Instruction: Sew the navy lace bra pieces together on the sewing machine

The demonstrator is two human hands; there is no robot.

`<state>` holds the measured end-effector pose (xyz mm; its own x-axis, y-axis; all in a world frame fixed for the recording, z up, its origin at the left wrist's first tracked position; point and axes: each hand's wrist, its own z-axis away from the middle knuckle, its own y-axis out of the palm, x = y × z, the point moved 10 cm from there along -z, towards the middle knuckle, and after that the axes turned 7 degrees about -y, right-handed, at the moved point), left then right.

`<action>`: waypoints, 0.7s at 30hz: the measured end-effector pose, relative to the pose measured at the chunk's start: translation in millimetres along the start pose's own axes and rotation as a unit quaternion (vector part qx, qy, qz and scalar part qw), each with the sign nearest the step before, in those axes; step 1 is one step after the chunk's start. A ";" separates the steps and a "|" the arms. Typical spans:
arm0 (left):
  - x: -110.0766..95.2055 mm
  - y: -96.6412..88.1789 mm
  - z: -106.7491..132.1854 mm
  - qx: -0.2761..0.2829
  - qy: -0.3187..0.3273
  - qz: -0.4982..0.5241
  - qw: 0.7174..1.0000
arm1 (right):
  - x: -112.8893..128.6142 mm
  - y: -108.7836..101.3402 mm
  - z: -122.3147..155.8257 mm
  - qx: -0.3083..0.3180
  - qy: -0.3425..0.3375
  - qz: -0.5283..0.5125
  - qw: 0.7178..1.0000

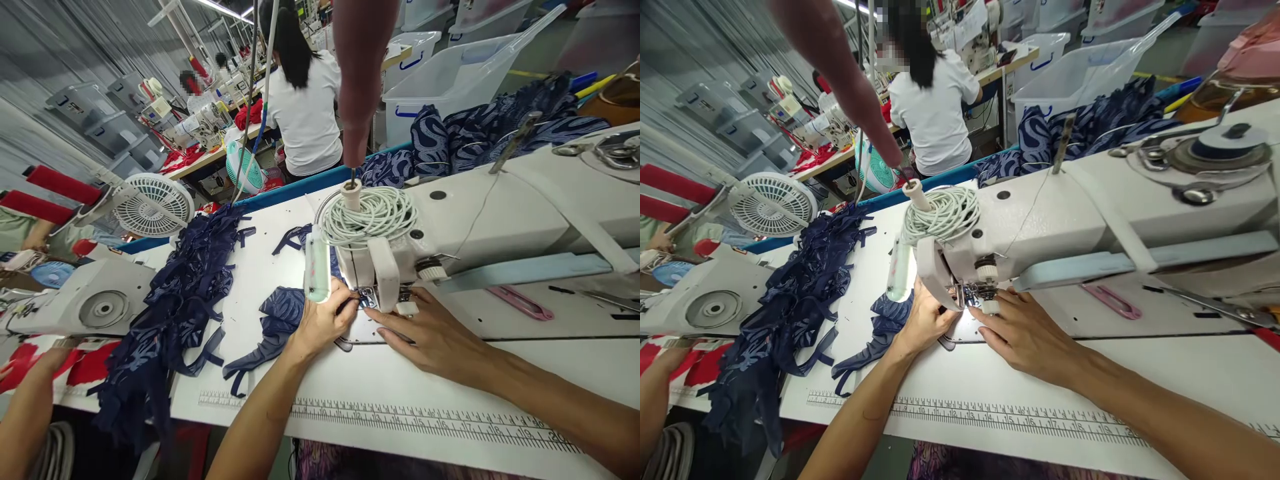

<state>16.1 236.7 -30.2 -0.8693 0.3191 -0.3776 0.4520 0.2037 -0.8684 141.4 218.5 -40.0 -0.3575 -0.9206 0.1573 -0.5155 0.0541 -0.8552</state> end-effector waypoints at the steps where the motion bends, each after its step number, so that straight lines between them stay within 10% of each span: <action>1: 0.9 -0.2 0.2 -0.001 -0.004 0.004 1.000 | -0.3 -2.0 0.4 -0.010 0.000 0.002 1.000; 21: 11.4 1.9 -0.6 -0.007 -0.058 0.090 0.994 | 6.1 4.6 -11.7 0.047 -0.003 0.034 0.998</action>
<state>7.2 241.3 -36.0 -0.7911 0.2429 -0.5614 0.6041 0.1662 -0.7794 127.7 217.7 -37.1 -0.3839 -0.9185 0.0953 -0.4148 0.0793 -0.9064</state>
